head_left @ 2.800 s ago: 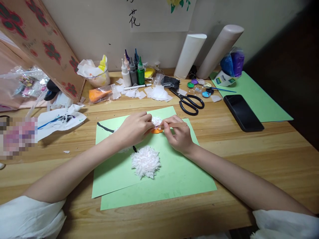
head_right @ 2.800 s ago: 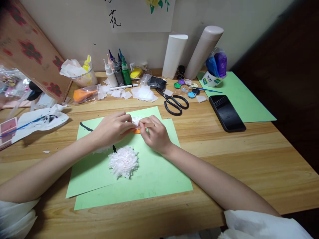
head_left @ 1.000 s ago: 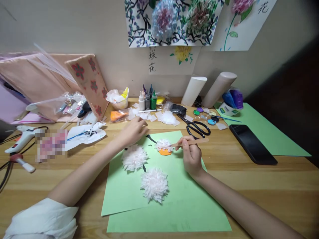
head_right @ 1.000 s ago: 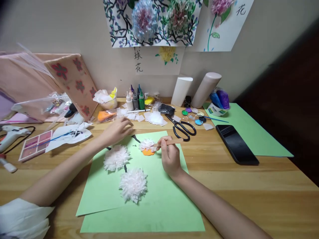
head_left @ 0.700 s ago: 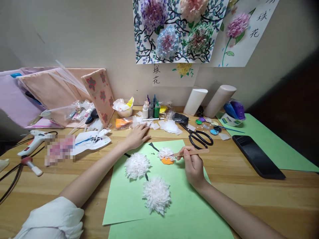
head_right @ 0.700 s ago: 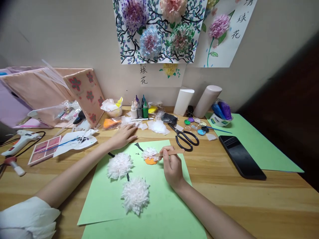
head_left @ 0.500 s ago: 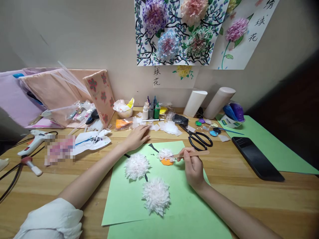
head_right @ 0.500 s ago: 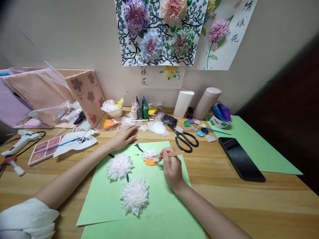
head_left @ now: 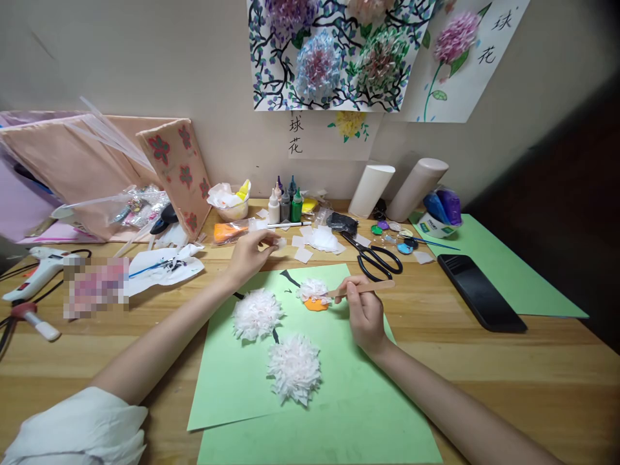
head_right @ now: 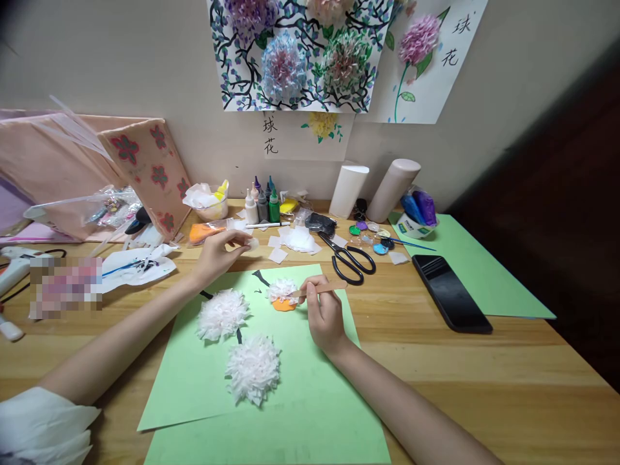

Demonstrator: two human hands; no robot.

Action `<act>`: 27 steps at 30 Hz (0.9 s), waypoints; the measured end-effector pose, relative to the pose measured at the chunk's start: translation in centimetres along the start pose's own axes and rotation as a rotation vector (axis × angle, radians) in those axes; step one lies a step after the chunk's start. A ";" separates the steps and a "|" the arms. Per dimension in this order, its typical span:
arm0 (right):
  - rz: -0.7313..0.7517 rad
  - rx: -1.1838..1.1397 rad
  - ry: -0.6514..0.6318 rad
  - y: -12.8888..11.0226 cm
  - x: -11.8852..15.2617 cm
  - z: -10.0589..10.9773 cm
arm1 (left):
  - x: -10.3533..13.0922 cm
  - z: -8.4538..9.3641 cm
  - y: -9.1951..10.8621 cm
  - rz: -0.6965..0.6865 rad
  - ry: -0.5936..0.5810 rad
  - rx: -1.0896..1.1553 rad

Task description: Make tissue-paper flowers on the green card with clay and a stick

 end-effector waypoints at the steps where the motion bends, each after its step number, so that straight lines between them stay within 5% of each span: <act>1: 0.003 0.003 -0.001 0.0 0.0 0.0 | 0.0 -0.1 -0.1 -0.018 -0.010 -0.034; 10: 0.039 0.008 -0.018 -0.1 0.1 -0.1 | 0.0 -1.7 -0.3 -0.065 -0.201 -0.164; 20: 0.034 0.005 0.014 0.0 0.1 0.2 | -0.5 0.7 2.2 0.008 -0.041 0.150; 27: 0.114 0.009 0.175 -0.9 0.3 1.7 | 2.5 -4.3 6.6 0.221 -0.540 0.572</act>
Point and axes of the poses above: each hand's wrist, its own x-axis away from the middle knuckle, its own z-axis out of the back of the hand, y = z × x, the point moved 9 cm from there along -x, towards the middle knuckle
